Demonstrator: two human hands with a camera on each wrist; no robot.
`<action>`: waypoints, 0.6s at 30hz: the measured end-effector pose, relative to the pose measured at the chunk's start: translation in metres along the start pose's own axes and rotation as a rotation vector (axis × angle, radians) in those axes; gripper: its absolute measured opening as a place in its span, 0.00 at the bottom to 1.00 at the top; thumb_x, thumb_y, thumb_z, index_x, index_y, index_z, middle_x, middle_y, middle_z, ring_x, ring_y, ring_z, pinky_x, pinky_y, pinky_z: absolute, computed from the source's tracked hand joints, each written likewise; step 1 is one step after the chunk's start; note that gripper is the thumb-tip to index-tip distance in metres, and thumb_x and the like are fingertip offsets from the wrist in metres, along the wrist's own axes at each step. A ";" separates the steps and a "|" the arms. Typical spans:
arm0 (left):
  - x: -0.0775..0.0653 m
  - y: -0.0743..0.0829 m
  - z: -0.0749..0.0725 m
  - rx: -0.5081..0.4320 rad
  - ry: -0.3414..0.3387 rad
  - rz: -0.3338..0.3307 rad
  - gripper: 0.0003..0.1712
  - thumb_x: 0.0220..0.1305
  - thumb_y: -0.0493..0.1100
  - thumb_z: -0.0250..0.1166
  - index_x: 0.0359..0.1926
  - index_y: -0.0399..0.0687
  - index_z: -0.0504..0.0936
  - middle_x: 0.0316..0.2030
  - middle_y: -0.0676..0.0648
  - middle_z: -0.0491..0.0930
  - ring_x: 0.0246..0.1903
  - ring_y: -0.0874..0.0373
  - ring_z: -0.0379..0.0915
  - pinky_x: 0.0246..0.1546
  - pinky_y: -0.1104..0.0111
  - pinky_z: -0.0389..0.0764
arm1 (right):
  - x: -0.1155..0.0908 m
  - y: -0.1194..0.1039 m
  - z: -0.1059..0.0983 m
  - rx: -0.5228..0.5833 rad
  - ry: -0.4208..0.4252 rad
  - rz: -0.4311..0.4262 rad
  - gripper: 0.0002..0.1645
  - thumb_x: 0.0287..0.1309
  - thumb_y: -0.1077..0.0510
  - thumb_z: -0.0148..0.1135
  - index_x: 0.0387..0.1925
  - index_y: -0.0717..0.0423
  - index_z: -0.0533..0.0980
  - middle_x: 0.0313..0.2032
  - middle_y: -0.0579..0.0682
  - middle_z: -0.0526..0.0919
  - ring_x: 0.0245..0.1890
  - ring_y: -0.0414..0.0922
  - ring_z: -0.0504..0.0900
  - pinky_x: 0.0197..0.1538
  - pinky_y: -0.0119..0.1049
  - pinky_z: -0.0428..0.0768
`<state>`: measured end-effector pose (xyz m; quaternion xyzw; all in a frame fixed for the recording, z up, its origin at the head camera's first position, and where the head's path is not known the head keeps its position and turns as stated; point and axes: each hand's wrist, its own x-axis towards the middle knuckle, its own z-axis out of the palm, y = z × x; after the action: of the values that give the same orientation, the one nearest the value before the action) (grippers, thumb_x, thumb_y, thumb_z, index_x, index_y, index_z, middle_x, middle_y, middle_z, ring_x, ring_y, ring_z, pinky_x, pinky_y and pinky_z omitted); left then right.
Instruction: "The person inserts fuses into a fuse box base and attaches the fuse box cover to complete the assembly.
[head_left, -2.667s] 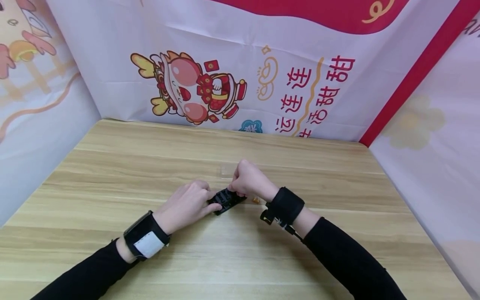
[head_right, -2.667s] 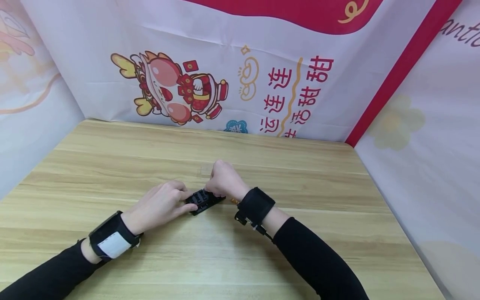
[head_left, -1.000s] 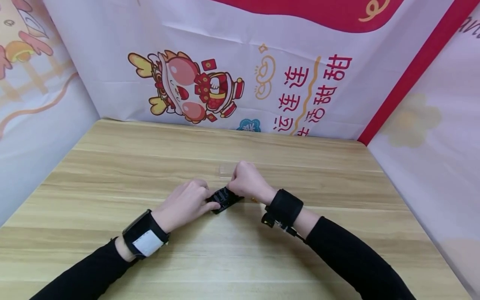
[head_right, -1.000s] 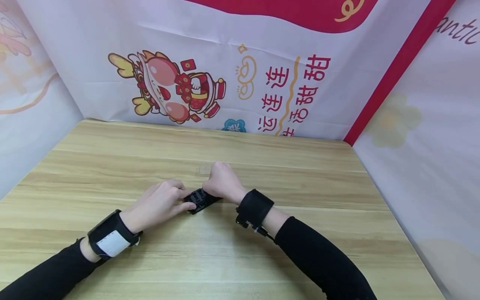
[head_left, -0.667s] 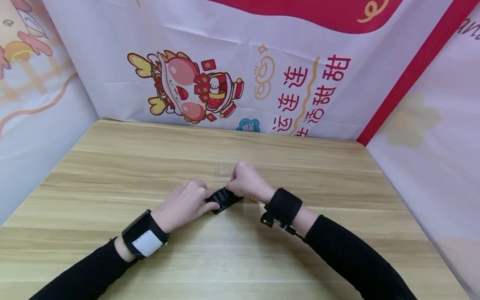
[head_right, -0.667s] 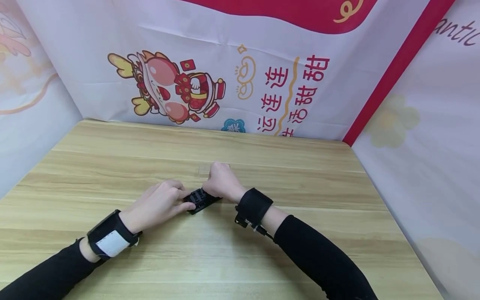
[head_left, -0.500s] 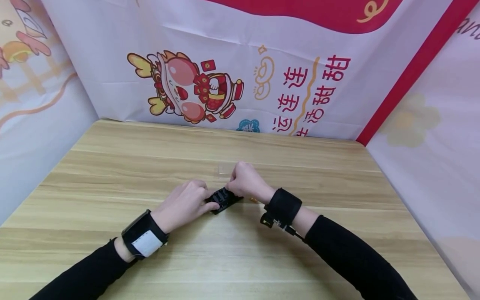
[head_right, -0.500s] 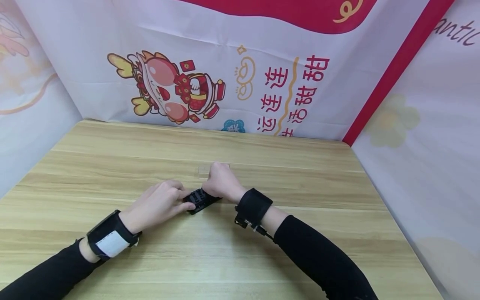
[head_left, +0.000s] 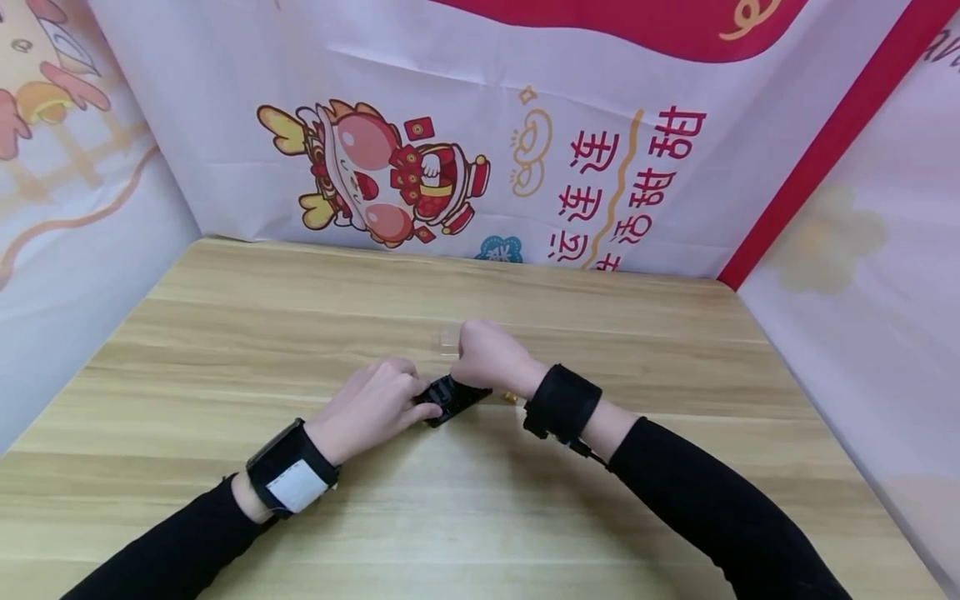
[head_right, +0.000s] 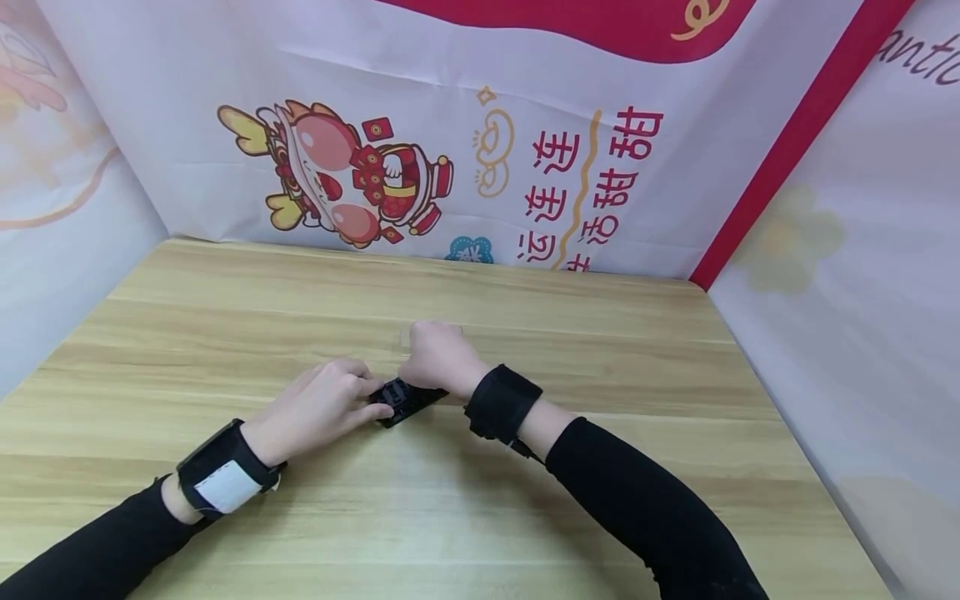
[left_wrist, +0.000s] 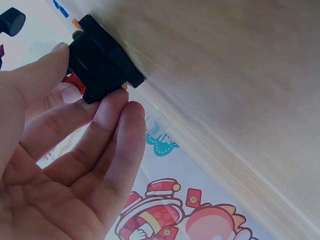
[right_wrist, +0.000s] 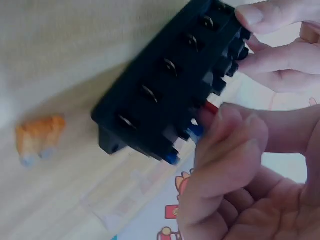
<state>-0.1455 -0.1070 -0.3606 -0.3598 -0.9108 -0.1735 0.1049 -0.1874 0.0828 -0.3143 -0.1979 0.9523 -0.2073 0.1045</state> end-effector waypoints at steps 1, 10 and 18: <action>0.000 0.000 0.000 0.002 0.000 0.000 0.15 0.57 0.51 0.74 0.23 0.48 0.82 0.21 0.55 0.70 0.19 0.65 0.63 0.17 0.71 0.65 | 0.001 -0.001 -0.001 -0.024 -0.008 -0.011 0.26 0.48 0.68 0.62 0.10 0.49 0.57 0.12 0.40 0.49 0.13 0.38 0.49 0.20 0.32 0.52; 0.000 0.001 -0.001 0.002 0.002 -0.011 0.16 0.57 0.51 0.74 0.22 0.48 0.82 0.21 0.55 0.69 0.18 0.64 0.62 0.17 0.71 0.64 | 0.004 0.000 -0.003 -0.016 -0.067 0.005 0.22 0.51 0.67 0.64 0.08 0.53 0.69 0.09 0.41 0.59 0.11 0.38 0.57 0.19 0.30 0.58; -0.001 0.001 -0.001 -0.008 -0.005 -0.008 0.15 0.58 0.51 0.74 0.24 0.48 0.82 0.21 0.55 0.69 0.19 0.64 0.62 0.17 0.71 0.64 | 0.003 0.001 -0.004 0.013 -0.067 0.036 0.17 0.51 0.67 0.66 0.10 0.55 0.77 0.08 0.41 0.66 0.11 0.39 0.63 0.19 0.30 0.62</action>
<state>-0.1444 -0.1071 -0.3598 -0.3569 -0.9118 -0.1766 0.1006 -0.1915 0.0838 -0.3111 -0.1868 0.9503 -0.2050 0.1414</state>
